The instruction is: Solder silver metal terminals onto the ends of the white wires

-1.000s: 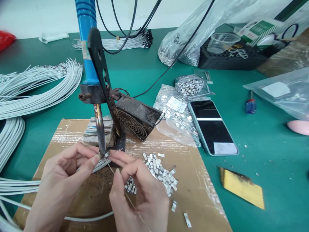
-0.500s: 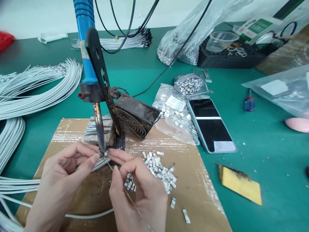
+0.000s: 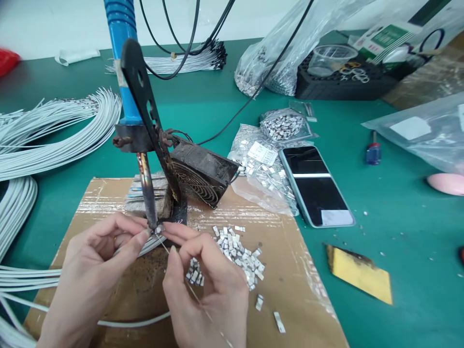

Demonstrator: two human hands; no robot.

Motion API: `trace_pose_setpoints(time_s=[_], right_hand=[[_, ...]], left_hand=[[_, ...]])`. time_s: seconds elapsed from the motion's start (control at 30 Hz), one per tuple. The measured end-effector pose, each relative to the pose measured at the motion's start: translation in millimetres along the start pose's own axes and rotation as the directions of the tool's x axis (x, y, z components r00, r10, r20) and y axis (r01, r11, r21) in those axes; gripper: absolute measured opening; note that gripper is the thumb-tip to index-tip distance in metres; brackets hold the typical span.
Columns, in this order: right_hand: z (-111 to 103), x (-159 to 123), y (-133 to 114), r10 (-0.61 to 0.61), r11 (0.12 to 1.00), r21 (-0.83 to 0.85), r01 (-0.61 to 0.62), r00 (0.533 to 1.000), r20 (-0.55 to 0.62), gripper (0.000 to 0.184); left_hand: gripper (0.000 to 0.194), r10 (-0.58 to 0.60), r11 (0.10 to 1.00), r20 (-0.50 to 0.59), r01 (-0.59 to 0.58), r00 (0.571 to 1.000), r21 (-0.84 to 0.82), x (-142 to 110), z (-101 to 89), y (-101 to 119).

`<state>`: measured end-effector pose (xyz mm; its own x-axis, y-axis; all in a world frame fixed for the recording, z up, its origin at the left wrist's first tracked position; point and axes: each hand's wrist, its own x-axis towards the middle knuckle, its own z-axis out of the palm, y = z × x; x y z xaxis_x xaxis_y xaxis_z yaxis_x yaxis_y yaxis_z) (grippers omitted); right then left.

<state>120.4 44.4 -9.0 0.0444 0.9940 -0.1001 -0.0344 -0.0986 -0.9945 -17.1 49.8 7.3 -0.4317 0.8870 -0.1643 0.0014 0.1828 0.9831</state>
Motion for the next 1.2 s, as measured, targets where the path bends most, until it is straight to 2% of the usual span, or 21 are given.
trace_pose_setpoints(time_s=[0.4, 0.77, 1.2], right_hand=[[-1.7, -0.4, -0.6, 0.016, 1.0, -0.001, -0.016, 1.0, 0.002, 0.023], [1.9, 1.5, 2.1, -0.032, 0.999, 0.011, 0.032, 0.999, -0.019, 0.023], [2.0, 0.5, 2.4, -0.009, 0.999, 0.033, 0.009, 1.0, -0.017, 0.023]], left_hand=[[0.015, 0.024, 1.0, 0.0, -0.024, 1.0, 0.008, -3.5, -0.1, -4.2], [0.014, 0.027, 0.999, 0.032, -0.027, 0.999, 0.019, -0.8, -3.8, -6.7], [0.015, 0.013, 1.0, 0.032, -0.014, 0.999, 0.011, -2.2, -3.7, -5.1]])
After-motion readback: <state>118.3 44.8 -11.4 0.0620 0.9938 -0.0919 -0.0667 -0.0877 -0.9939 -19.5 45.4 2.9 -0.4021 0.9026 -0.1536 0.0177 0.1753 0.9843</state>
